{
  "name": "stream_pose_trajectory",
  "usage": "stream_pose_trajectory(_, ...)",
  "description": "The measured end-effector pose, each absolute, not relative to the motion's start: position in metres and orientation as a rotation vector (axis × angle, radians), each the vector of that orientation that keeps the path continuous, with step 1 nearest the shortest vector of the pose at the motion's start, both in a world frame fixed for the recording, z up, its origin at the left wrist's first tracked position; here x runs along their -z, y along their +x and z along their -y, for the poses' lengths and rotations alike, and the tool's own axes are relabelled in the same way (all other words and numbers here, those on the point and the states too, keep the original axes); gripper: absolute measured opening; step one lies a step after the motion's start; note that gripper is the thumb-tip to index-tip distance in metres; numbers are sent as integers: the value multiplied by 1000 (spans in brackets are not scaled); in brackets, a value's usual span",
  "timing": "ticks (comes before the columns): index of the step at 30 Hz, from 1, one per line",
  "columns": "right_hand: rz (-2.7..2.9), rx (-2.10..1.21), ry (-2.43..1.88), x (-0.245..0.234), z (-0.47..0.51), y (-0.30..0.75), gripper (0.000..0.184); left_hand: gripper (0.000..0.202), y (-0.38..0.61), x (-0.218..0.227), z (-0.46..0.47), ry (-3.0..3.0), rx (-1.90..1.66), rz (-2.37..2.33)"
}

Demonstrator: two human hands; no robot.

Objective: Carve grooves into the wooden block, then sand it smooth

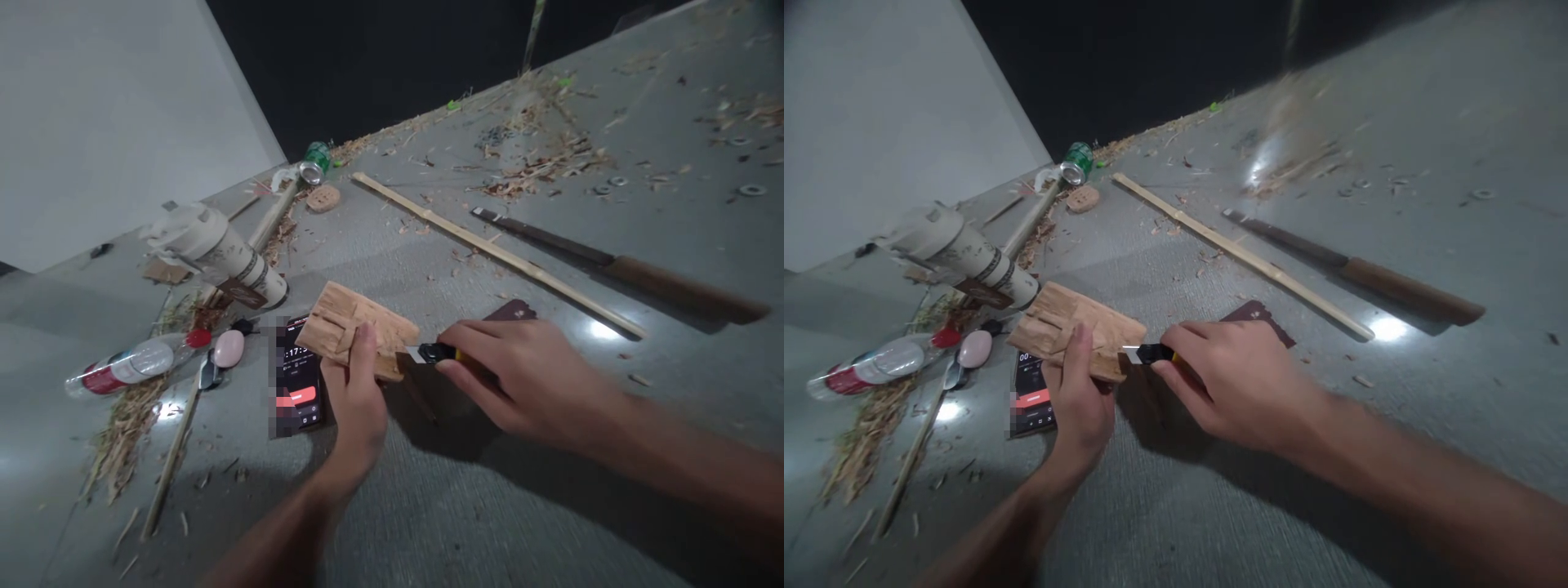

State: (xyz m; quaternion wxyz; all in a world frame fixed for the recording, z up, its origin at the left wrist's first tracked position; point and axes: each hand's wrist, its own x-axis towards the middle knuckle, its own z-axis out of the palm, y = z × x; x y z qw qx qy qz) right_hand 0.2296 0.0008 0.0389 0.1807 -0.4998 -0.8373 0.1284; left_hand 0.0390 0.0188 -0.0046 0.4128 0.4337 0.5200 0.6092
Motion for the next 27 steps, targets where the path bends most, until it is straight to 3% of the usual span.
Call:
stream_pose_trajectory(21, 2379, -462, -1379, -36, 4, 226, 31, 34, 42, 7, -14, 888, -1602, -1294)
stream_pose_trajectory(27, 2306, -280, -1499, -37, 3, 224, 32, 29, 40, 5, -15, 909, -1590, -1325)
